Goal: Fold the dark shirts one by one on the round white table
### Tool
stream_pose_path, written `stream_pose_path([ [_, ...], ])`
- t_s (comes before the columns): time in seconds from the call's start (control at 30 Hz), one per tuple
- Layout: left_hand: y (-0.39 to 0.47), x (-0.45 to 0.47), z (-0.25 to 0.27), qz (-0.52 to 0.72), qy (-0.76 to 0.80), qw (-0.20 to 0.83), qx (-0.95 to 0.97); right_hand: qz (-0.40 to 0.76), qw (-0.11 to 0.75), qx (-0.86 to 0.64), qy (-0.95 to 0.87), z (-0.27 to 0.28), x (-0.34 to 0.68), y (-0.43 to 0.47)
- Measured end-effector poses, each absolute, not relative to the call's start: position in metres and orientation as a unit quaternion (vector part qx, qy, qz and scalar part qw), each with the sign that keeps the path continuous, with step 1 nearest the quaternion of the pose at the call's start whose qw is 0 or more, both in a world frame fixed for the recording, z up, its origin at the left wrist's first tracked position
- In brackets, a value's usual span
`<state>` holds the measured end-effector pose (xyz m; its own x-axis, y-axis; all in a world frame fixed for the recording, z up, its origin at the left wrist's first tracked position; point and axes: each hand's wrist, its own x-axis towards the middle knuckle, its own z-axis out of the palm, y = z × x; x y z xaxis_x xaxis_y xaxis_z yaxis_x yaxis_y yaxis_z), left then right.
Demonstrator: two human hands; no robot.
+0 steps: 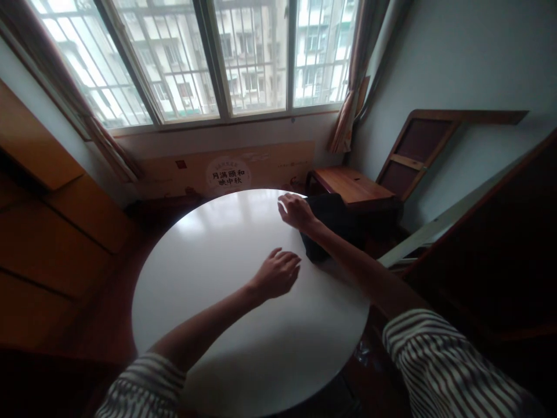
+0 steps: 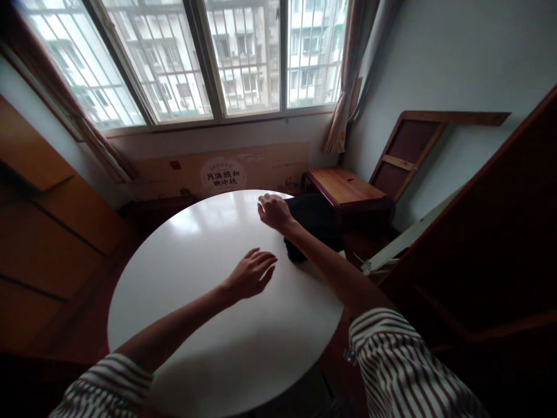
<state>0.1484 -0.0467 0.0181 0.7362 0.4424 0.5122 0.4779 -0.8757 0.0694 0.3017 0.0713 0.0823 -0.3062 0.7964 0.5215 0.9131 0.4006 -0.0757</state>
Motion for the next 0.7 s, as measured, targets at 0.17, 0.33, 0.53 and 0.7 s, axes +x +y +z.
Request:
stream_pose_path([
  [0.17,-0.011,0.061,0.002,-0.293,-0.319,0.017,-0.901,-0.063,0.283,-0.460,-0.839,0.031,0.286,-0.001],
  [0.33,0.014,0.025,-0.026,-0.353,-0.394,-0.038,-0.848,-0.008,0.298,-0.369,-0.880,-0.024,0.290,-0.003],
  [0.53,0.006,0.022,-0.034,-0.254,-0.379,-0.072,-0.887,0.063,0.307,-0.361,-0.878,-0.037,0.296,0.002],
  [0.7,-0.002,0.019,-0.025,-0.131,-0.406,-0.084,-0.901,0.077,0.198,-0.387,-0.897,-0.031,0.294,0.000],
])
